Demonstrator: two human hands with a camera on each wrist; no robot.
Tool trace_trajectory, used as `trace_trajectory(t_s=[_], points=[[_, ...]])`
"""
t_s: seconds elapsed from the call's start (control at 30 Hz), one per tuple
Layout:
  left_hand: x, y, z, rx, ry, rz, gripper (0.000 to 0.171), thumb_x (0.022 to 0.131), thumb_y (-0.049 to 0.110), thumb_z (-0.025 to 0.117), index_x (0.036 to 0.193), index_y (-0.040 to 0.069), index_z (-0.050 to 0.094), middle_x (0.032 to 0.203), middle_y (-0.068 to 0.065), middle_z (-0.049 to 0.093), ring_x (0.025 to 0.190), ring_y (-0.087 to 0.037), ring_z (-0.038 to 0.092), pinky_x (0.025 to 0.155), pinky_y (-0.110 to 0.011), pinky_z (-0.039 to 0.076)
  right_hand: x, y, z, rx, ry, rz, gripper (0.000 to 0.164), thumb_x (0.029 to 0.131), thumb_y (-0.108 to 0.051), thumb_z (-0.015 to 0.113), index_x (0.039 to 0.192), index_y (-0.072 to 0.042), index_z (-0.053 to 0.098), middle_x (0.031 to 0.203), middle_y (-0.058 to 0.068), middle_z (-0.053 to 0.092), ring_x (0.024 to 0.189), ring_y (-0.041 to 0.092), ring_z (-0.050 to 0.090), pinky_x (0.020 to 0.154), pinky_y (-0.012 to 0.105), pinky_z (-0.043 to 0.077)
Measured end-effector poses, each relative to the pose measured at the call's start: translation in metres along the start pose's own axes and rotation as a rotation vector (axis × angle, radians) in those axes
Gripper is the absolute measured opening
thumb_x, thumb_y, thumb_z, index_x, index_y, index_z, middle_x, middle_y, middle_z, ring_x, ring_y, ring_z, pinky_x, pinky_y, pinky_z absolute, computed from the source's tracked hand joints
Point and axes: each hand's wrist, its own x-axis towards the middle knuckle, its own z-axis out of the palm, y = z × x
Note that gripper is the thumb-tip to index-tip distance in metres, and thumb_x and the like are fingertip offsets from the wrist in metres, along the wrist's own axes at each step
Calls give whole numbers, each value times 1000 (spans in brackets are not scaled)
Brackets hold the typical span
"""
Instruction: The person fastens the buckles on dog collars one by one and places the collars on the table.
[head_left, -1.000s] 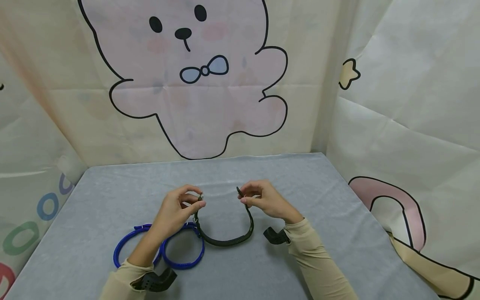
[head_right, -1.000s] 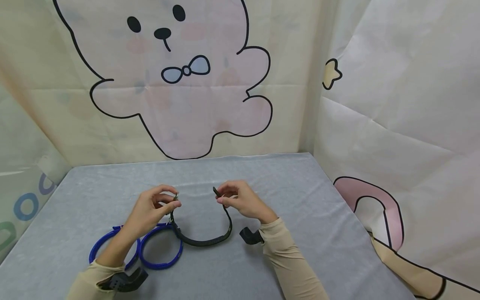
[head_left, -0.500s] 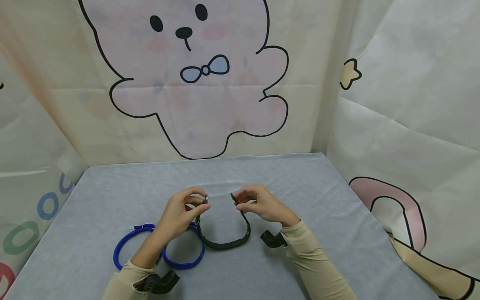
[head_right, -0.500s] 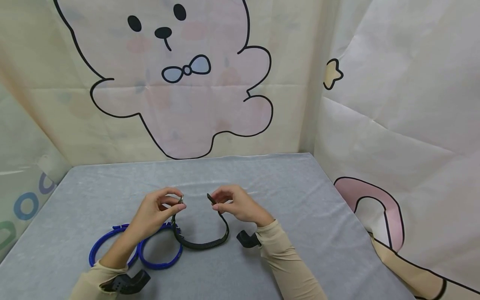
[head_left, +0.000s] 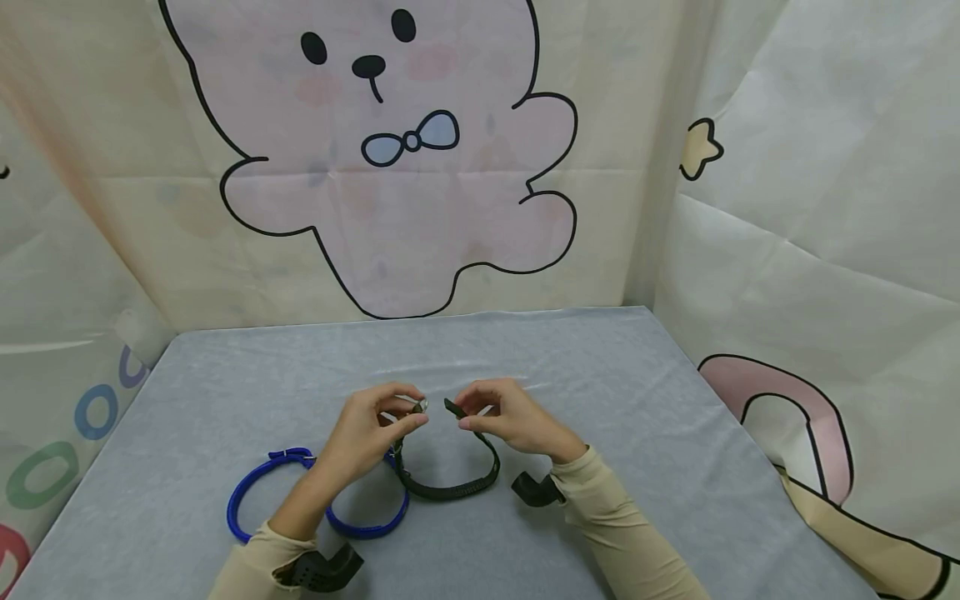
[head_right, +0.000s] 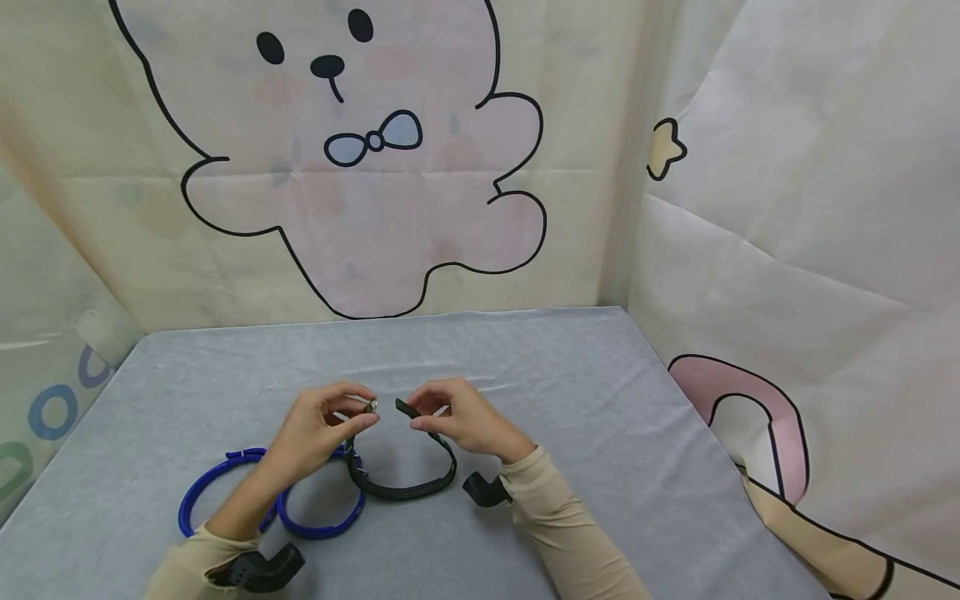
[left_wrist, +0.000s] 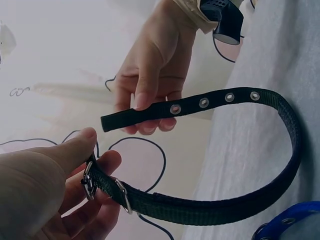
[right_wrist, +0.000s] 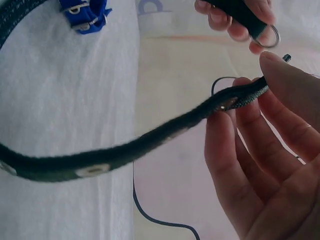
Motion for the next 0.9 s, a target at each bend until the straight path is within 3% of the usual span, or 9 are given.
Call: trace_trajectory(t_s=[0.27, 0.6, 0.9], points=[[0, 1, 5, 0, -25, 27, 25, 89, 21, 79, 112, 13, 74, 94, -2, 79, 81, -7, 69, 69, -27, 55, 1, -4, 9, -10, -10, -33, 20, 94, -12, 72, 113, -5, 72, 106, 15, 73, 90, 7, 67, 74, 27, 58], [0, 1, 11, -9, -45, 80, 21, 89, 20, 78, 109, 16, 76, 89, 1, 78, 75, -5, 67, 69, -25, 56, 2, -7, 15, -47, 5, -64, 23, 94, -13, 72, 115, -5, 72, 107, 13, 74, 93, 13, 68, 77, 28, 58], [-1, 1, 14, -69, -29, 4, 20, 90, 21, 78, 109, 13, 77, 94, -2, 79, 84, -9, 71, 74, -26, 57, 3, -9, 21, -26, 38, -38, 28, 95, -14, 70, 122, -7, 65, 107, 13, 74, 93, 14, 70, 75, 28, 57]])
